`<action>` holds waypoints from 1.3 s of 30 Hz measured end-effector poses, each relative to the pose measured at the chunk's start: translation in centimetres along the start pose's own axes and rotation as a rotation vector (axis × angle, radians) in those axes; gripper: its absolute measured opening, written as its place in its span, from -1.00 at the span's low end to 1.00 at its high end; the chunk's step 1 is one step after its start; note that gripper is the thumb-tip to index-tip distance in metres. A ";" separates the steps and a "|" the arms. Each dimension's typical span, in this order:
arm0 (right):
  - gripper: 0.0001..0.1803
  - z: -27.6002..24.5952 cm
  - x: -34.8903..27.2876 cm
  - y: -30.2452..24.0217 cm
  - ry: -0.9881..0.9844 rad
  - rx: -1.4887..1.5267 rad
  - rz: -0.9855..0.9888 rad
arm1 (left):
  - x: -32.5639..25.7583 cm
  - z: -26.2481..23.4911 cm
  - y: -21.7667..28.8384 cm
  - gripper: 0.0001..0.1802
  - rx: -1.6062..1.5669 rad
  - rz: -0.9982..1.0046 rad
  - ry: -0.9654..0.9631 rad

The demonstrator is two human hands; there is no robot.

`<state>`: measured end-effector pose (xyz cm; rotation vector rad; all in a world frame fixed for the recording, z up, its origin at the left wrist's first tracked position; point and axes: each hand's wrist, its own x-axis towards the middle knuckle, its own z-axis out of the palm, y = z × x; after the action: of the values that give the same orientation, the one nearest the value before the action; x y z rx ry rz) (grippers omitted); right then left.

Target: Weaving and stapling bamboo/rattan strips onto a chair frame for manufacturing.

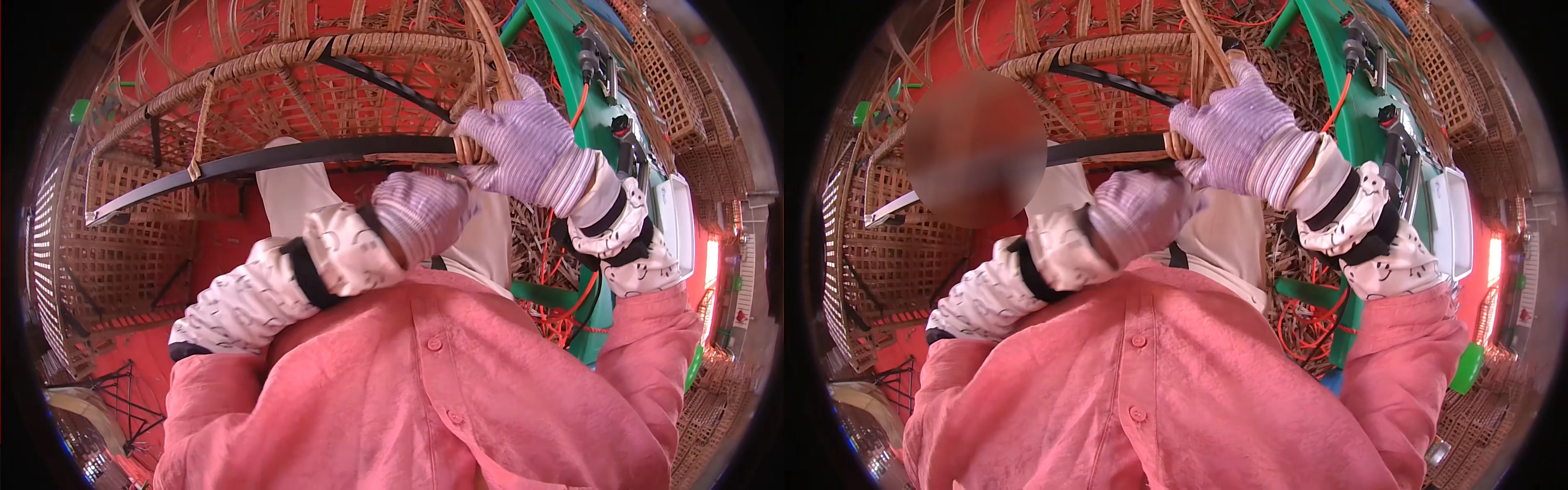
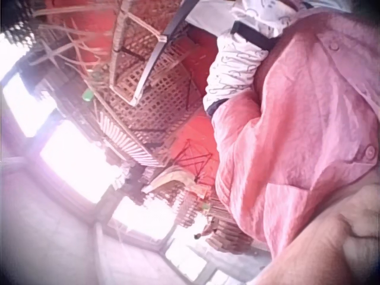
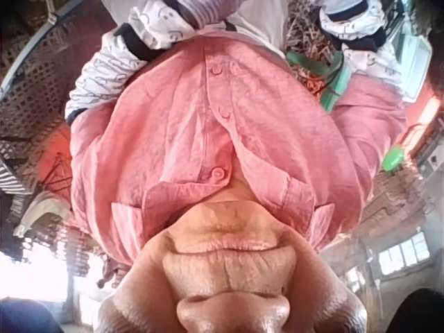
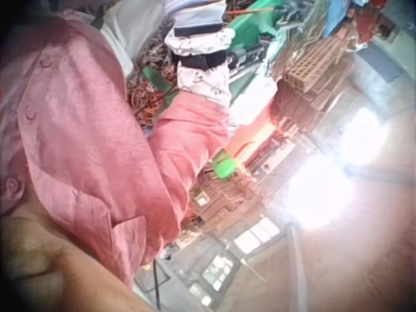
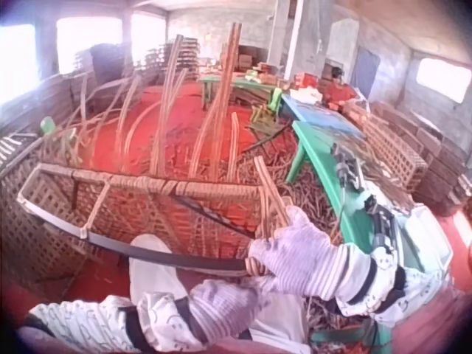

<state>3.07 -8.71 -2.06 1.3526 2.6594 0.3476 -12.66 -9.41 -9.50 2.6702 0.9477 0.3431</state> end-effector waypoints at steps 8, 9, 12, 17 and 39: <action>-0.51 1.4 -0.4 -0.8 0.106 0.078 0.057 | 1.7 -10.7 -4.6 -0.80 -0.208 0.025 -0.016; -0.53 1.7 -0.8 -0.5 0.116 0.141 0.103 | 3.4 -10.3 -5.1 -0.78 -0.170 0.036 -0.044; -0.62 0.9 -0.4 -1.1 0.235 0.263 0.079 | 4.8 -7.9 -7.0 -0.69 -0.291 0.221 -0.220; -0.66 1.7 -0.8 -0.8 0.324 0.357 0.070 | 8.5 -5.0 -7.8 -0.59 -0.303 0.197 -0.526; -0.61 1.2 -1.2 -1.6 0.294 0.341 0.091 | 7.9 -5.5 -5.8 -0.58 -0.787 -0.207 -0.531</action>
<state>2.80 -10.44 -3.58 1.6348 3.0108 0.1104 -11.73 1.07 -5.43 1.7868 0.7060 -0.0496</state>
